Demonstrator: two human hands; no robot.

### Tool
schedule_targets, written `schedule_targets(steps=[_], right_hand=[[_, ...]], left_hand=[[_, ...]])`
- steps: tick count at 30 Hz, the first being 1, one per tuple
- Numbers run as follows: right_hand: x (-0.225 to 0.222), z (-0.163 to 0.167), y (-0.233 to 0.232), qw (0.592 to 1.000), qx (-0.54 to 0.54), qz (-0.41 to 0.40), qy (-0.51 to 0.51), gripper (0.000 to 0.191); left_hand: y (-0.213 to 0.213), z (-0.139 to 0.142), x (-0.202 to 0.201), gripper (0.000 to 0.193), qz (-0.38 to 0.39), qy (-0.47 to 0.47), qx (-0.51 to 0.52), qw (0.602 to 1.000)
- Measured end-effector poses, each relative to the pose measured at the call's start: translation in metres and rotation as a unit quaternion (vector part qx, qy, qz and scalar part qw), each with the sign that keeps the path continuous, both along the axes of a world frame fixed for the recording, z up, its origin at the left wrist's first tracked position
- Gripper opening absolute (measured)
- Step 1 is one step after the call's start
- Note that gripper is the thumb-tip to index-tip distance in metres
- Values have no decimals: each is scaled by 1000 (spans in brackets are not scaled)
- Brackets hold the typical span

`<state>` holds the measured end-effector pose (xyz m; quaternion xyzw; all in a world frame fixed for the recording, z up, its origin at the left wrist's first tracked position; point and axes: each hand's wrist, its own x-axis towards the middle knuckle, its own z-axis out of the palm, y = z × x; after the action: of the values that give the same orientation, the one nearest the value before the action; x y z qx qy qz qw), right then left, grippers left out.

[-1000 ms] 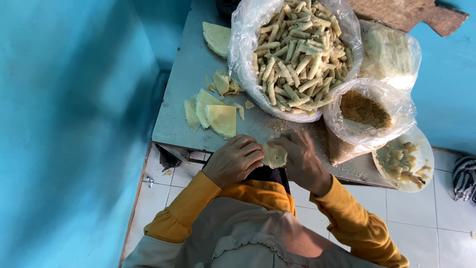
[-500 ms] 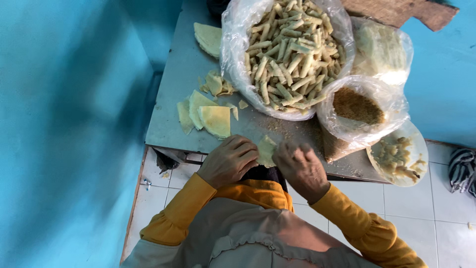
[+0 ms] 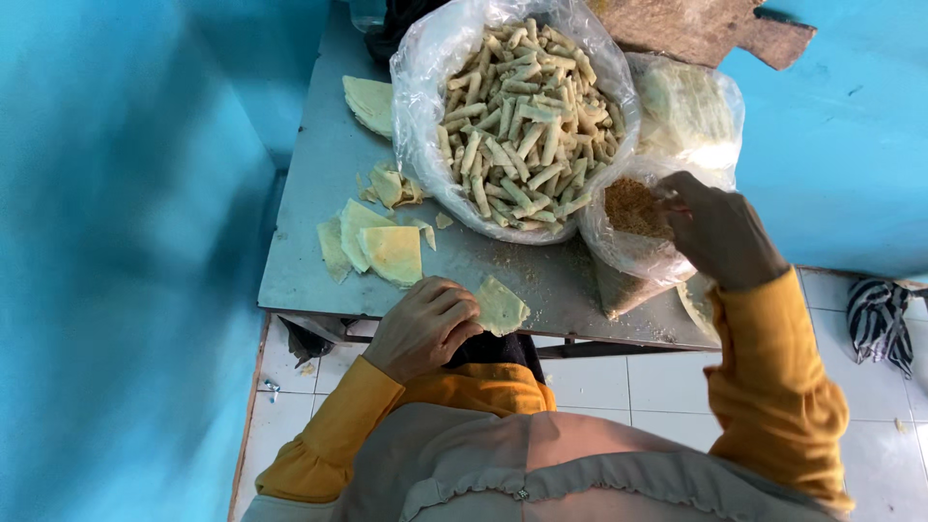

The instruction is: The person sits at a small table and tears pieces from flat dough sheets by hand, dips the torn pieces into a bag of brown powder, and places the coated pieces onto a plate, repeating the cycle while finished pieces accumulate on the plate.

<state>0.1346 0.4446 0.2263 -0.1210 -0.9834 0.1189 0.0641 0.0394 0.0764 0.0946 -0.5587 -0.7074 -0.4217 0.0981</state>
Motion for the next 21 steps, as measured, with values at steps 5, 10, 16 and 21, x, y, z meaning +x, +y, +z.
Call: schedule_targets(steps=[5, 10, 16, 21], right_hand=[[-29, -10, 5, 989, 4, 63, -131, 53], [-37, -27, 7, 988, -6, 53, -148, 44], [-41, -24, -16, 991, 101, 10, -87, 43], [-29, 1, -41, 993, -87, 39, 64, 29]], left_hand=[[-9, 5, 6, 22, 6, 3, 4, 1000], [-14, 14, 2, 22, -2, 1, 15, 1000], [-30, 15, -13, 21, -5, -5, 24, 1000], [-34, 8, -25, 19, -1, -2, 35, 999]])
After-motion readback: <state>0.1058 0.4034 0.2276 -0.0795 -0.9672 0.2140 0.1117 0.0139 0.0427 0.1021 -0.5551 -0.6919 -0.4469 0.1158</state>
